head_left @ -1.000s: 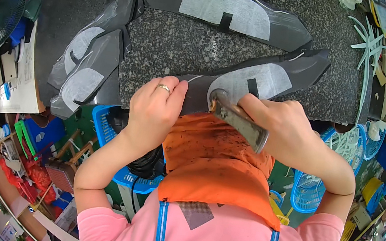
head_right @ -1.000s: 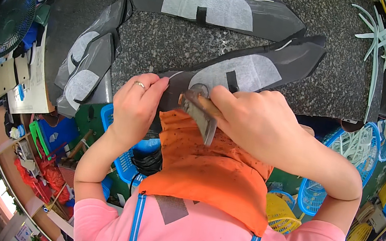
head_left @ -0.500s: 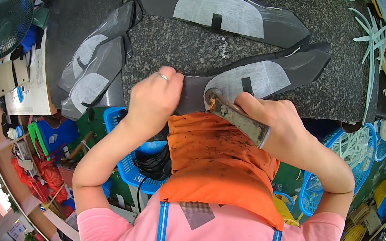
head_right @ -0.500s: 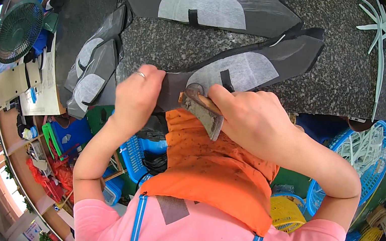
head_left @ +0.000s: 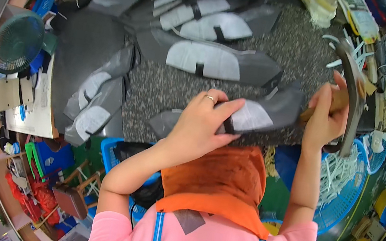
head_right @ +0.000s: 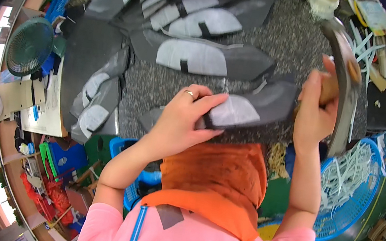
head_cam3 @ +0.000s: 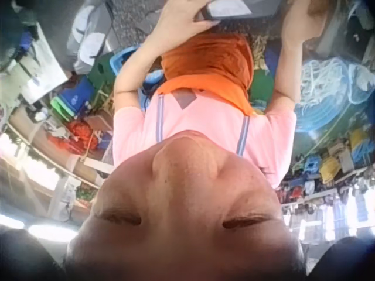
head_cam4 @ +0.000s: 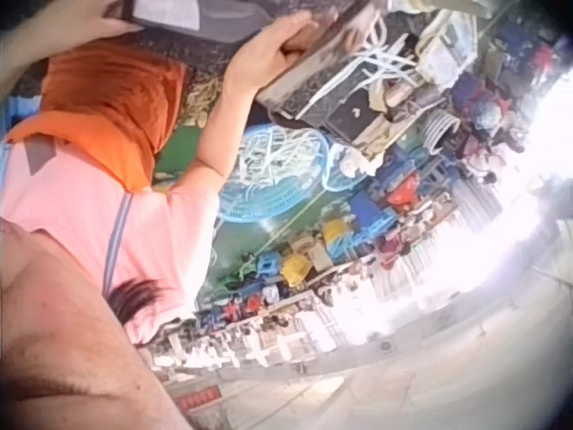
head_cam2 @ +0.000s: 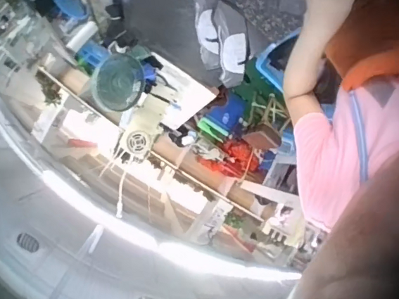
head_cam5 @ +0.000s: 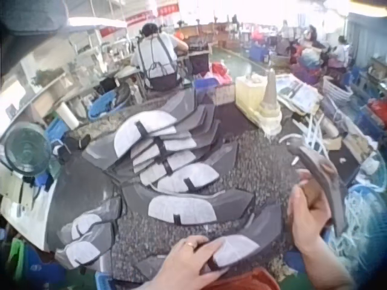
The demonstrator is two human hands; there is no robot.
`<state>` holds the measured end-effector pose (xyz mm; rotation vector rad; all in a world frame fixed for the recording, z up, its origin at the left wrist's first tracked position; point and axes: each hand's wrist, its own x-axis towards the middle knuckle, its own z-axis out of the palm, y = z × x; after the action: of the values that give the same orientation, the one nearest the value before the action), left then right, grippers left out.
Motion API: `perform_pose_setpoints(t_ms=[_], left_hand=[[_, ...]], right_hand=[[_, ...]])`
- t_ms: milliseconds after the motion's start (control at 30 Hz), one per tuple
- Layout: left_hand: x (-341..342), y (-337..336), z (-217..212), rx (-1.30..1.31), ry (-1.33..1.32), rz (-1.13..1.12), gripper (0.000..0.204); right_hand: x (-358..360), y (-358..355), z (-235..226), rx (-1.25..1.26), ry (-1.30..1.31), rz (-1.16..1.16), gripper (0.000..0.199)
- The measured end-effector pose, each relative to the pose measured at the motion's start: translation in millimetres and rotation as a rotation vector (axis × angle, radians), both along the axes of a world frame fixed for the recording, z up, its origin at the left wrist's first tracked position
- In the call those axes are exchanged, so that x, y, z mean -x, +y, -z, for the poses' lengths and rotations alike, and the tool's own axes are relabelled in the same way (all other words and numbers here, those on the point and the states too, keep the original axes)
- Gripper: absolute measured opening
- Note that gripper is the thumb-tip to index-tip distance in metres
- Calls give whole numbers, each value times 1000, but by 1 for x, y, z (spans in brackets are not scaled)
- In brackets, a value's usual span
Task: The person works on shoe components by hand and using a hammer. They press and hammer down the edges of black shoe parts, apply a white adhesive strip to the interior of a black leather component, and fold the leather over the strip by hand.
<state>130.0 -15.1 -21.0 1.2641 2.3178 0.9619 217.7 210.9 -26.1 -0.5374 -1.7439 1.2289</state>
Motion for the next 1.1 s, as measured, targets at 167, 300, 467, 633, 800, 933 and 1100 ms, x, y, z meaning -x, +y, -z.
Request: perform_pose_setpoints(t_ms=[167,300,467,633,800,933,1100], left_hand=[[81,-1,-81,-305,791,-321,56],[171,34,-91,-242,1299,-386,50],[93,97,16,-70,943,118,48],[42,60,-43,16,566,86,18],[-14,-1,-113,185,323,217,22],[18,25,-14,156,43,153,24],[25,36,20,32,116,50,25]], right_hand=[[10,3,22,-43,319,118,25],[-7,16,41,-26,95,-100,34],[15,7,24,132,223,-135,25],[0,16,36,70,162,-131,26],[-12,18,26,-174,-155,-186,30],[-17,4,-34,-416,-337,-450,41],[-34,14,-58,-514,-831,-798,35]])
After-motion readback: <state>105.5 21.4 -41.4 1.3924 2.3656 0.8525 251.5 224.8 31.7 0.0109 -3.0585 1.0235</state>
